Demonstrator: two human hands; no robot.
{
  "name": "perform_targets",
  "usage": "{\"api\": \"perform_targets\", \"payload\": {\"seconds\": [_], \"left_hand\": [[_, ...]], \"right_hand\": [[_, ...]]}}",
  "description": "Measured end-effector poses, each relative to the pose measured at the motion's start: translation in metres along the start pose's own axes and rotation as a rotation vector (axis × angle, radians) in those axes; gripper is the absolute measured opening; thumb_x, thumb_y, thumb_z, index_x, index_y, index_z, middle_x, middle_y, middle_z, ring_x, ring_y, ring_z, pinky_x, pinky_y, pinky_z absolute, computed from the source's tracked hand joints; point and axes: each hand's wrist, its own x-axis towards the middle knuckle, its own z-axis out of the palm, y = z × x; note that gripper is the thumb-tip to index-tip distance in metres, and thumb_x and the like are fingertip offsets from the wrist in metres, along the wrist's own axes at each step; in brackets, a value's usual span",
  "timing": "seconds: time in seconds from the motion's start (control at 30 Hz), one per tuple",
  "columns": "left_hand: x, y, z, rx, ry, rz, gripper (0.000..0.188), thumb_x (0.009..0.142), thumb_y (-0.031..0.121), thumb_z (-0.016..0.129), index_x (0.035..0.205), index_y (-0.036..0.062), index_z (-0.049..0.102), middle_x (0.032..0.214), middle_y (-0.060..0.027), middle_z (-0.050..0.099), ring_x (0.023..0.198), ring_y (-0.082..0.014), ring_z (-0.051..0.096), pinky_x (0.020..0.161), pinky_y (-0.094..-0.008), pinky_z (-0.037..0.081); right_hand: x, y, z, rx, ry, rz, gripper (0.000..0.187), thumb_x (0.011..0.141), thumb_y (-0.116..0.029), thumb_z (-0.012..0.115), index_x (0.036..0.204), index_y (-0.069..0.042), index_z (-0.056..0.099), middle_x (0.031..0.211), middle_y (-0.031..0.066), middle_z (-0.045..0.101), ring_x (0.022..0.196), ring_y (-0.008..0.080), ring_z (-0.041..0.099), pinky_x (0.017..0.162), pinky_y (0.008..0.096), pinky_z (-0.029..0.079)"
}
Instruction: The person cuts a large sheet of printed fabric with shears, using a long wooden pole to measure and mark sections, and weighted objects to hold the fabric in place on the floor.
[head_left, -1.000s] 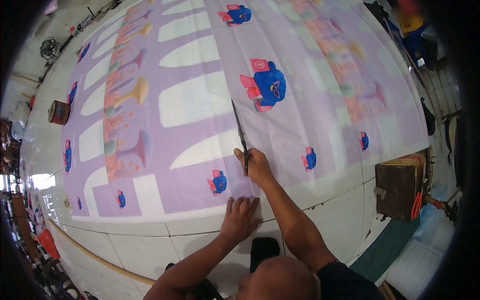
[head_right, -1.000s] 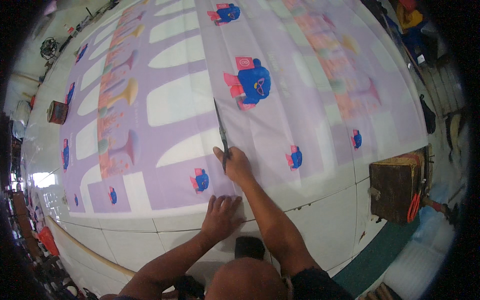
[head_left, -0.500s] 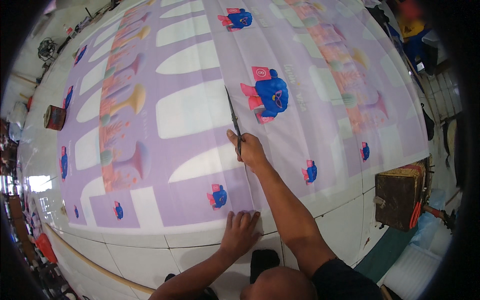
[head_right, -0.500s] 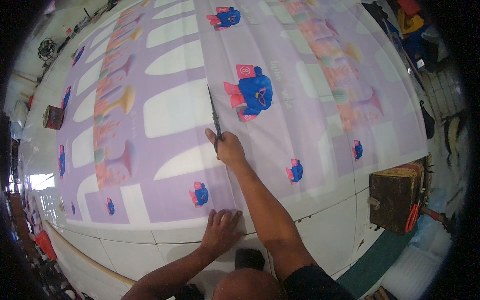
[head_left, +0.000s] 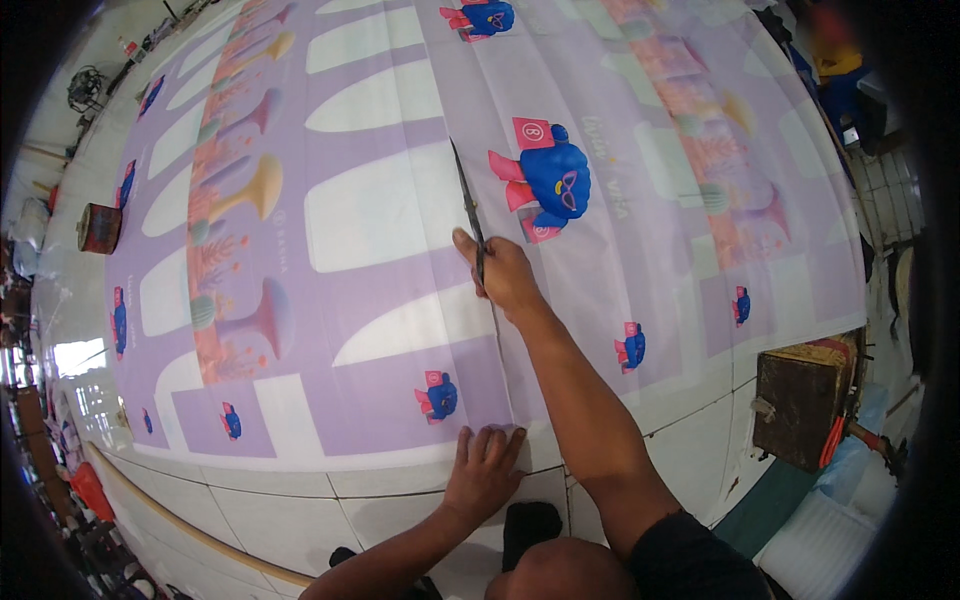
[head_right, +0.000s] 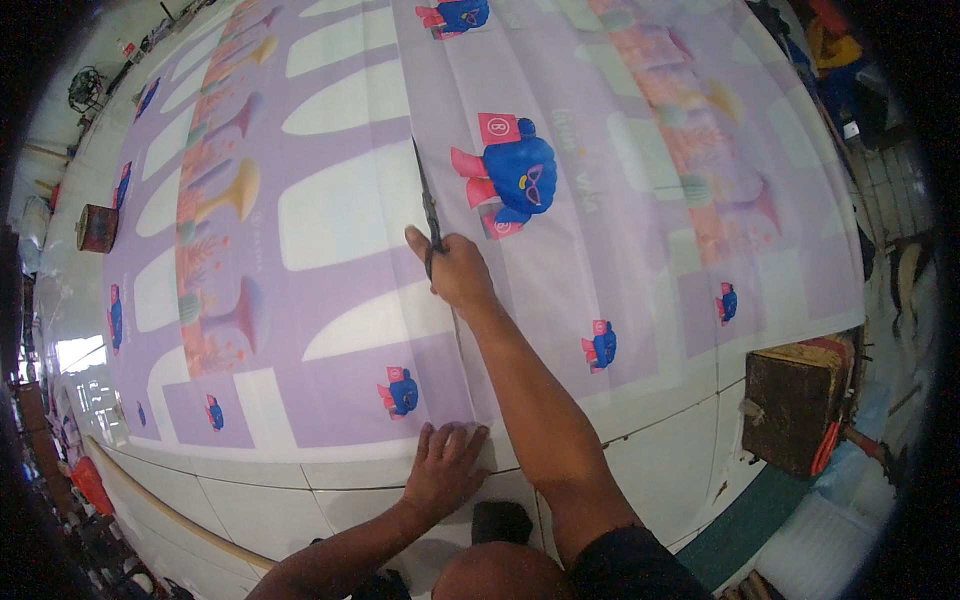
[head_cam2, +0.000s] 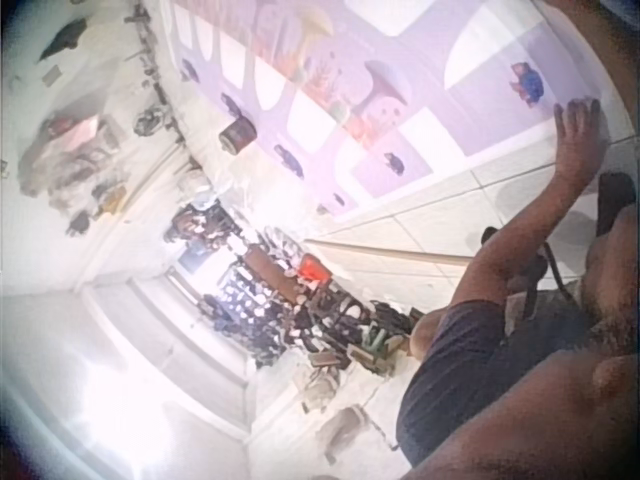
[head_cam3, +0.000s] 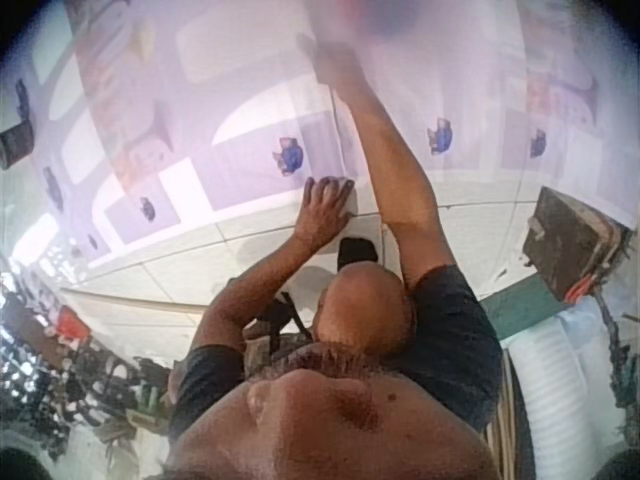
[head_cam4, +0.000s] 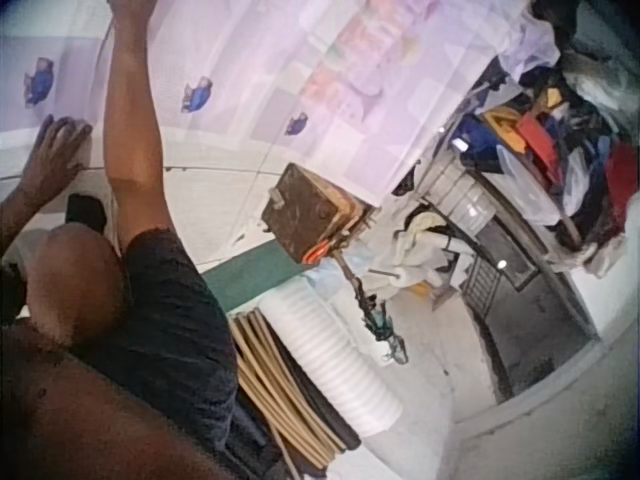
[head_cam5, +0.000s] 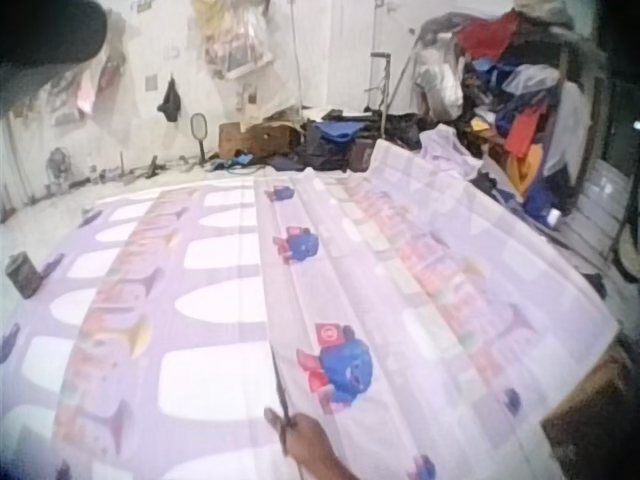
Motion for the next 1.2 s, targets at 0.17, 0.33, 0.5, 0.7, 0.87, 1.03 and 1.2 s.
{"api": "perform_targets", "payload": {"seconds": [0.17, 0.33, 0.5, 0.7, 0.87, 1.03, 1.2], "left_hand": [[0.002, 0.001, -0.001, -0.015, -0.01, -0.006, 0.07, 0.084, 0.038, 0.067, 0.143, 0.0094, 0.042, 0.13, -0.0167, 0.044, 0.128, -0.0338, 0.038, 0.11, -0.0605, 0.028], [0.003, 0.001, 0.0, -0.007, -0.016, -0.001, 0.071, 0.083, 0.037, 0.067, 0.143, 0.0092, 0.042, 0.129, -0.0169, 0.044, 0.128, -0.0342, 0.038, 0.11, -0.0609, 0.028], [0.001, -0.001, 0.002, 0.007, 0.014, 0.0, 0.072, 0.082, 0.037, 0.067, 0.143, 0.0089, 0.042, 0.126, -0.0174, 0.046, 0.127, -0.0344, 0.04, 0.11, -0.0604, 0.028], [0.005, 0.0, -0.004, 0.007, -0.031, -0.004, 0.07, 0.083, 0.035, 0.066, 0.143, 0.0087, 0.042, 0.126, -0.0174, 0.047, 0.126, -0.0346, 0.041, 0.11, -0.0604, 0.029], [0.004, 0.0, -0.003, -0.02, -0.022, -0.014, 0.069, 0.082, 0.032, 0.065, 0.142, 0.0077, 0.042, 0.125, -0.0165, 0.047, 0.126, -0.0342, 0.041, 0.11, -0.0602, 0.03], [0.005, 0.0, -0.006, -0.011, -0.025, -0.001, 0.068, 0.082, 0.031, 0.065, 0.142, 0.0078, 0.043, 0.125, -0.0157, 0.048, 0.126, -0.0337, 0.042, 0.11, -0.0599, 0.03], [0.004, 0.0, -0.002, -0.019, -0.013, -0.015, 0.067, 0.082, 0.029, 0.065, 0.142, 0.0083, 0.044, 0.126, -0.0155, 0.048, 0.125, -0.0331, 0.043, 0.109, -0.0599, 0.031]], "right_hand": [[0.03, -0.02, 0.003, 0.034, 0.004, 0.02, 0.056, 0.084, -0.057, 0.071, 0.067, -0.009, 0.047, 0.055, 0.0003, 0.045, 0.045, 0.0105, 0.045, 0.043, 0.0262, 0.039], [0.036, -0.01, 0.002, 0.042, 0.026, -0.033, 0.055, 0.084, -0.055, 0.072, 0.067, -0.008, 0.048, 0.055, 0.0005, 0.045, 0.043, 0.0106, 0.044, 0.041, 0.0262, 0.039], [0.04, -0.01, 0.006, 0.061, 0.015, -0.038, 0.054, 0.084, -0.053, 0.073, 0.066, -0.008, 0.048, 0.055, 0.0004, 0.045, 0.043, 0.0108, 0.044, 0.041, 0.0266, 0.037], [0.084, -0.043, 0.005, 0.021, -0.013, -0.027, 0.059, 0.084, -0.059, 0.068, 0.065, -0.007, 0.048, 0.055, 0.0022, 0.046, 0.044, 0.0139, 0.048, 0.043, 0.0294, 0.038], [0.104, -0.052, 0.011, 0.04, 0.011, -0.003, 0.056, 0.084, -0.055, 0.071, 0.062, -0.009, 0.048, 0.053, 0.0003, 0.044, 0.043, 0.0116, 0.044, 0.042, 0.0283, 0.035], [0.106, -0.046, 0.011, 0.022, 0.043, -0.106, 0.056, 0.084, -0.055, 0.071, 0.062, -0.01, 0.048, 0.053, 0.0008, 0.045, 0.043, 0.0119, 0.045, 0.043, 0.0285, 0.037], [0.121, -0.061, 0.012, 0.031, -0.01, -0.052, 0.057, 0.082, -0.058, 0.072, 0.063, -0.01, 0.049, 0.055, 0.0009, 0.047, 0.045, 0.0122, 0.046, 0.044, 0.0288, 0.038]]}}
